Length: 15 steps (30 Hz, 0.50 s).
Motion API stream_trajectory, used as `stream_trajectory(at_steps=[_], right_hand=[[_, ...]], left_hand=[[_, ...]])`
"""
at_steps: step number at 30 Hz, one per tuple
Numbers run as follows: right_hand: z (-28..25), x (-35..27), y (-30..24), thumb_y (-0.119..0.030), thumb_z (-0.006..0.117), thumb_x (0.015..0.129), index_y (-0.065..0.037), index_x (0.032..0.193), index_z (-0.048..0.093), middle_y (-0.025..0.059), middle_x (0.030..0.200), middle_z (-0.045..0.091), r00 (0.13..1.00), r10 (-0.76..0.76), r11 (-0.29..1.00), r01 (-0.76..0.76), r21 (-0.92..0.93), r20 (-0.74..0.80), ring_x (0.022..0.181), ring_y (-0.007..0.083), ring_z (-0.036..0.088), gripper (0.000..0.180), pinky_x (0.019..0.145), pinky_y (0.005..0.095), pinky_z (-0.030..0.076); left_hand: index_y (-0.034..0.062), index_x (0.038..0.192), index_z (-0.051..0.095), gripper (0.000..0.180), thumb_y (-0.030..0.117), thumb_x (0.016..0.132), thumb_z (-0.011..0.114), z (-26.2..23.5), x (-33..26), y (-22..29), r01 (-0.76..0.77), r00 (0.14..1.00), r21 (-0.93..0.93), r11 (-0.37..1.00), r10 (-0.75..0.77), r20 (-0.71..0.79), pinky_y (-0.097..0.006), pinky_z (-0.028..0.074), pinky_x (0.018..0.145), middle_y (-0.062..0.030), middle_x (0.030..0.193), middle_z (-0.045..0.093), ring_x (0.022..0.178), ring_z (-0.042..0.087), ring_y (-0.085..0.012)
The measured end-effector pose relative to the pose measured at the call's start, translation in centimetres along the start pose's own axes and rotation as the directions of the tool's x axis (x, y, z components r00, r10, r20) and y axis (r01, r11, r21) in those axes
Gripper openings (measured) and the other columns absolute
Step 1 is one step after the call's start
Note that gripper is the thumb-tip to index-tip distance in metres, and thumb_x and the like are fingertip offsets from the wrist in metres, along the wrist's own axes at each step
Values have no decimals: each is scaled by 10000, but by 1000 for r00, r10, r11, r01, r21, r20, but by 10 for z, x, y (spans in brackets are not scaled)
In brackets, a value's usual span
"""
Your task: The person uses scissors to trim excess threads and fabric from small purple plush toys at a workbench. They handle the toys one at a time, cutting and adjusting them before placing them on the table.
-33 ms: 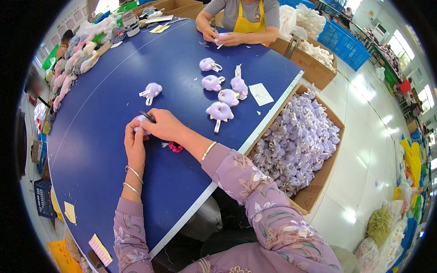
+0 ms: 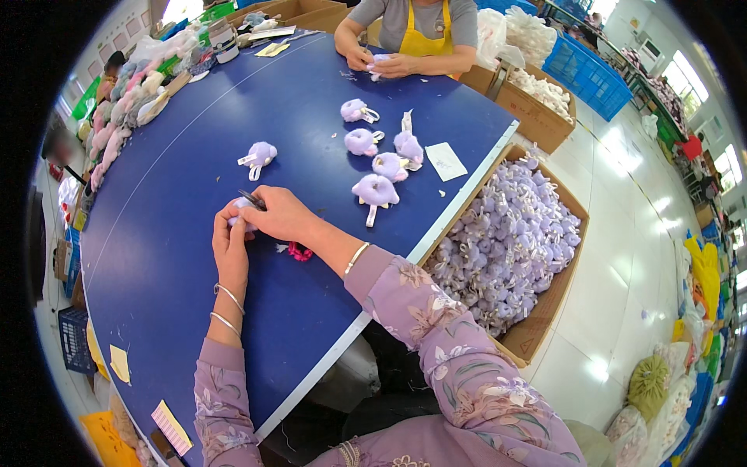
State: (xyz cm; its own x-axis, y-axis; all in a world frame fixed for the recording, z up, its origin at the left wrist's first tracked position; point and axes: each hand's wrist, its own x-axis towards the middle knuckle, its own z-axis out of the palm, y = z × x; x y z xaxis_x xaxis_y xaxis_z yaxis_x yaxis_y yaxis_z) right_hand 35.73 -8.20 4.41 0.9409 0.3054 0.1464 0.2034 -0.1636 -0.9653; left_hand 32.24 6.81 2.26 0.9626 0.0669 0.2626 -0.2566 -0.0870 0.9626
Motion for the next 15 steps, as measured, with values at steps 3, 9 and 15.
stream_trajectory(at_steps=[3,9,15], right_hand=[[-1,0,1,-352,635,853,89,1002,617,188,898,675,1000,0,1000,0,2,-1,817,239,652,466,753,347,503],[0,2,4,-333,637,844,91,1009,614,194,904,675,1000,-15,1000,15,-4,2,821,242,655,456,758,347,505],[1,-1,-1,-298,626,872,81,1000,612,160,886,667,1000,-16,997,15,70,15,795,200,652,400,719,321,512]], left_hand=[[44,1092,542,150,106,960,506,2,1,-1,-8,1000,-12,1000,8,1,-222,484,736,-41,1194,572,893,558,-79],[42,1101,534,162,76,948,495,2,0,1,1,1000,-26,1000,-1,1,-220,490,748,-41,1185,568,894,558,-78],[43,1127,530,200,26,928,522,0,1,-4,-2,1000,-37,999,2,6,-236,497,805,-52,1193,563,956,561,-96]])
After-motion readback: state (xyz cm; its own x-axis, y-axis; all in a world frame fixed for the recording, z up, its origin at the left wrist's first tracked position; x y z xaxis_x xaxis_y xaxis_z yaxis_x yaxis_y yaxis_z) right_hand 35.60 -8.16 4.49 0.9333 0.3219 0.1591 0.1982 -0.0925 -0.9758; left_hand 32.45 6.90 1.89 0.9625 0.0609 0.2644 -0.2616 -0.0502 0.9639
